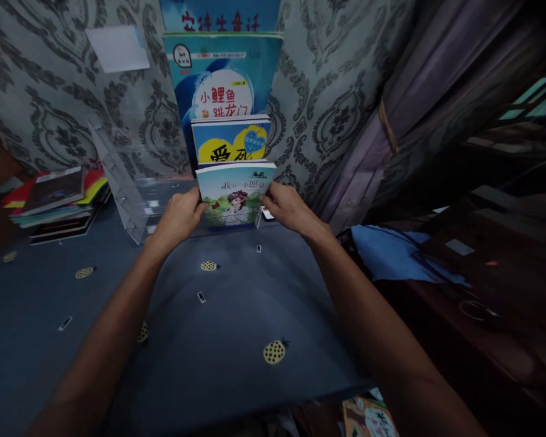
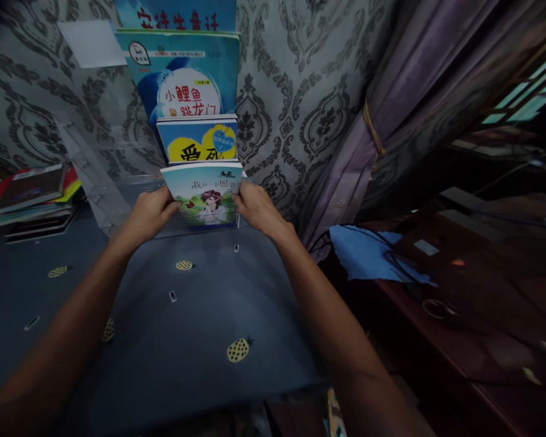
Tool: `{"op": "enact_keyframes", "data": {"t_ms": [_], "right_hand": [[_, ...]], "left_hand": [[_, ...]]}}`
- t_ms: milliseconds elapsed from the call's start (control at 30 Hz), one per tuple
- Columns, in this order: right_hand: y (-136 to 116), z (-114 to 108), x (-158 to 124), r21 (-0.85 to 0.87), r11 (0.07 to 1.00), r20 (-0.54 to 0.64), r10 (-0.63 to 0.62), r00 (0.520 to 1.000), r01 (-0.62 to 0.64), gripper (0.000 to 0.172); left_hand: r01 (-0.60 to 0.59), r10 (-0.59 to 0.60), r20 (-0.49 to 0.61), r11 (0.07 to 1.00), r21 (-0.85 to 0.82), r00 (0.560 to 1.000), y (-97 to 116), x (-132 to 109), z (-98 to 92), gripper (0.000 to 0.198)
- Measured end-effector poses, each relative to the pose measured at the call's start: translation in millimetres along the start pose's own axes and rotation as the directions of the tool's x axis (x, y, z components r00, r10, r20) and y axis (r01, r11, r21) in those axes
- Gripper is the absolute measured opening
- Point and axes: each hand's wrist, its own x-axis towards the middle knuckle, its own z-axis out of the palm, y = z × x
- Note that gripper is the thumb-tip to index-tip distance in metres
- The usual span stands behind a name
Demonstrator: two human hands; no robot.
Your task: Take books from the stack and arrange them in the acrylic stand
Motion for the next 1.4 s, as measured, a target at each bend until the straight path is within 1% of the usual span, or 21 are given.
{"op": "enact_keyframes", "data": {"t_ms": [100,267,367,467,633,733,833,967,1167,1400], "right_hand": [[0,1,-1,-0.010,0.999,0.030,0.039,0.999,-0.039,0.009],[-3,0,-3,-0.035,0.997,0.118,0.079,0.990,-0.075,0.011],[-2,1,-3,-0.061,0.995,0.114,0.092,0.989,-0.085,0.010],[0,1,-4,-0.062,0.992,0.054,0.109,0.993,-0.106,0.006],[-1,1,-5,-0.057,0.981,-0.005,0.186,0.983,-0.186,0.023],[-3,2,-3,-0.027,0.988,-0.025,0.153,0.988,-0.153,0.016],[-4,6,-1,-0.029,0.992,-0.038,0.119,0.992,-0.120,0.010],[-3,9,1,-0.041,0.992,-0.048,0.115,0.992,-0.117,0.010],[-4,9,1,-0.070,0.986,-0.037,0.148,0.988,-0.151,0.011],[-4,10,2,-0.090,0.983,-0.035,0.157,0.987,-0.159,0.014]], "left_hand": [[0.010,-0.011,0.023,0.999,0.038,1.000,0,0,3.6,0.029],[0.089,-0.106,0.073,0.974,0.208,0.992,9,-5,1.6,0.030],[0.129,-0.155,0.086,0.959,0.252,0.984,16,-8,-1.0,0.033],[0.161,-0.189,0.096,0.956,0.244,0.977,20,-9,-1.4,0.035],[0.192,-0.219,0.091,0.952,0.237,0.971,23,-9,-0.2,0.036],[0.190,-0.216,0.094,0.955,0.229,0.972,23,-9,0.9,0.035],[0.173,-0.198,0.089,0.956,0.238,0.976,22,-8,3.8,0.035],[0.143,-0.165,0.069,0.958,0.247,0.984,19,-7,8.6,0.031],[0.159,-0.182,0.077,0.959,0.236,0.980,21,-5,10.8,0.029],[0.199,-0.227,0.101,0.952,0.233,0.969,27,-4,11.8,0.030]]}}
